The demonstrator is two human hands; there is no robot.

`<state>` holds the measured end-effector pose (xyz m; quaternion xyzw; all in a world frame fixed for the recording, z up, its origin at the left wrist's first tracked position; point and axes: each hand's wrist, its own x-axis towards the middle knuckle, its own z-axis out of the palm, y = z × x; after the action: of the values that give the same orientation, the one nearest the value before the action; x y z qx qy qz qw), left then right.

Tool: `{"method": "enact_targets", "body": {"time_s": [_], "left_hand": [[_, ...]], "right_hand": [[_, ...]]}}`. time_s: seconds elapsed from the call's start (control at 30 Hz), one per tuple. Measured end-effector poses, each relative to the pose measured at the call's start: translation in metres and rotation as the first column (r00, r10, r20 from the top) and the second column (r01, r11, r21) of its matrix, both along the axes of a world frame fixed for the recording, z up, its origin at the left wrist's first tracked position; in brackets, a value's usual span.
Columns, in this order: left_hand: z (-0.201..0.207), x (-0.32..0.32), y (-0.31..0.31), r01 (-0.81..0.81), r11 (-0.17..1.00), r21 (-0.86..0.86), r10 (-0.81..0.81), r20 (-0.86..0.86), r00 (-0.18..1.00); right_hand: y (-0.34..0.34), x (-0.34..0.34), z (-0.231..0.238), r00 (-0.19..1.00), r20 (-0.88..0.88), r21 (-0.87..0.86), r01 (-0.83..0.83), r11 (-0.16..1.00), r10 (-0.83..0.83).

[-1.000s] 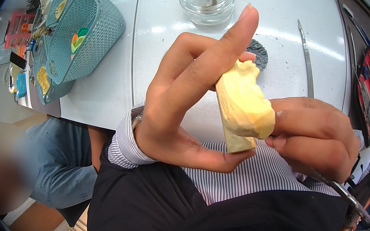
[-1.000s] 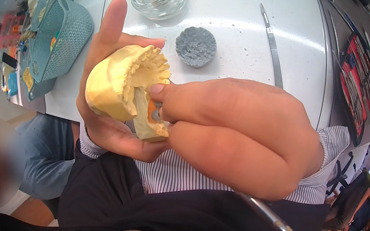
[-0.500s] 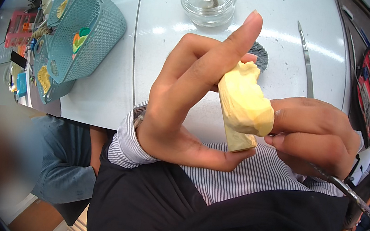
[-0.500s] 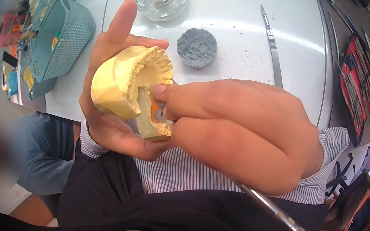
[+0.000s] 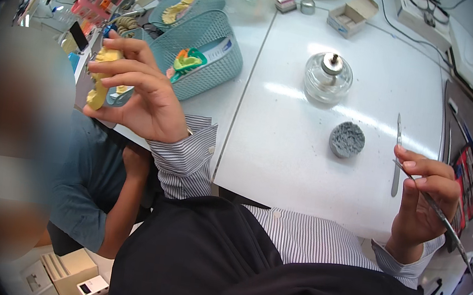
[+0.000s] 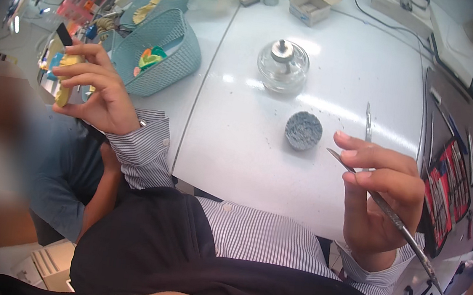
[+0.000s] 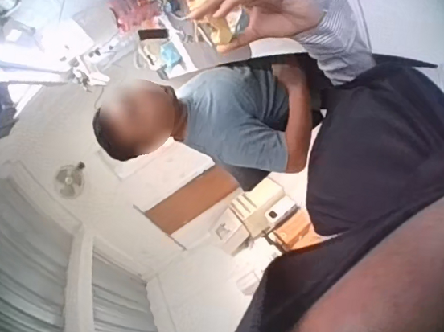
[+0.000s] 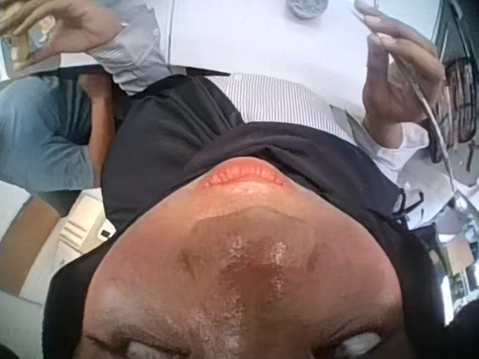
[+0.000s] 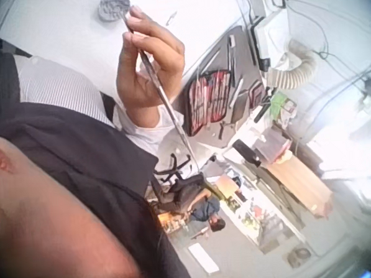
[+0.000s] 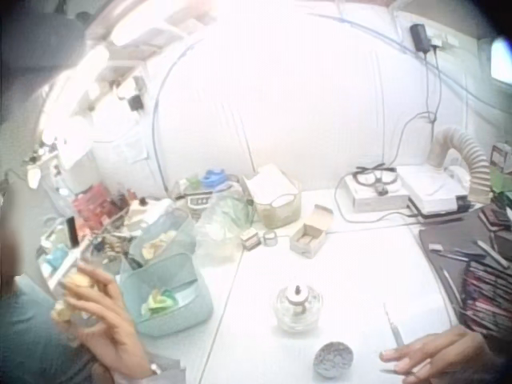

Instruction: The person holds a yellow dental model in their left hand and uses a metal carving tool in their right hand to shape and smooth the surface of the model. They rotate the model to access different angles while working on the teeth and gum areas.

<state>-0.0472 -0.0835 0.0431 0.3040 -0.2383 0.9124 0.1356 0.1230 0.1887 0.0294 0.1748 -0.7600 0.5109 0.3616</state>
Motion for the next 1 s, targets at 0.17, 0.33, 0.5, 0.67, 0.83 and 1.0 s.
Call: {"method": "enact_targets", "body": {"time_s": [0.17,0.33,0.5,0.67,0.83,1.0], "left_hand": [[-0.006,-0.006,-0.003,0.006,1.0,-0.022,-0.006,0.001,1.0],[-0.01,-0.007,-0.003,-0.003,0.998,-0.063,0.002,-0.015,1.0],[-0.007,-0.005,-0.005,-0.003,0.998,-0.062,0.005,0.038,0.999],[-0.009,-0.007,-0.002,0.02,0.999,-0.042,-0.018,0.046,0.999],[-0.007,-0.006,-0.001,0.021,0.998,-0.052,-0.018,0.055,0.998],[-0.007,-0.007,-0.001,0.022,0.997,-0.072,-0.018,0.057,0.998]], "right_hand": [[0.0,0.0,0.002,0.999,-0.011,-0.02,0.035,0.999,-0.035],[-0.002,0.002,0.002,0.998,0.0,-0.025,0.068,0.997,-0.068],[-0.003,0.001,0.004,0.998,0.001,0.003,0.067,0.998,-0.067],[-0.001,0.002,0.002,0.997,0.027,-0.006,0.078,0.997,-0.078],[-0.002,0.0,0.003,0.997,0.032,-0.01,0.073,0.997,-0.073],[-0.003,0.001,0.002,0.997,0.033,-0.008,0.07,0.998,-0.07]]}}
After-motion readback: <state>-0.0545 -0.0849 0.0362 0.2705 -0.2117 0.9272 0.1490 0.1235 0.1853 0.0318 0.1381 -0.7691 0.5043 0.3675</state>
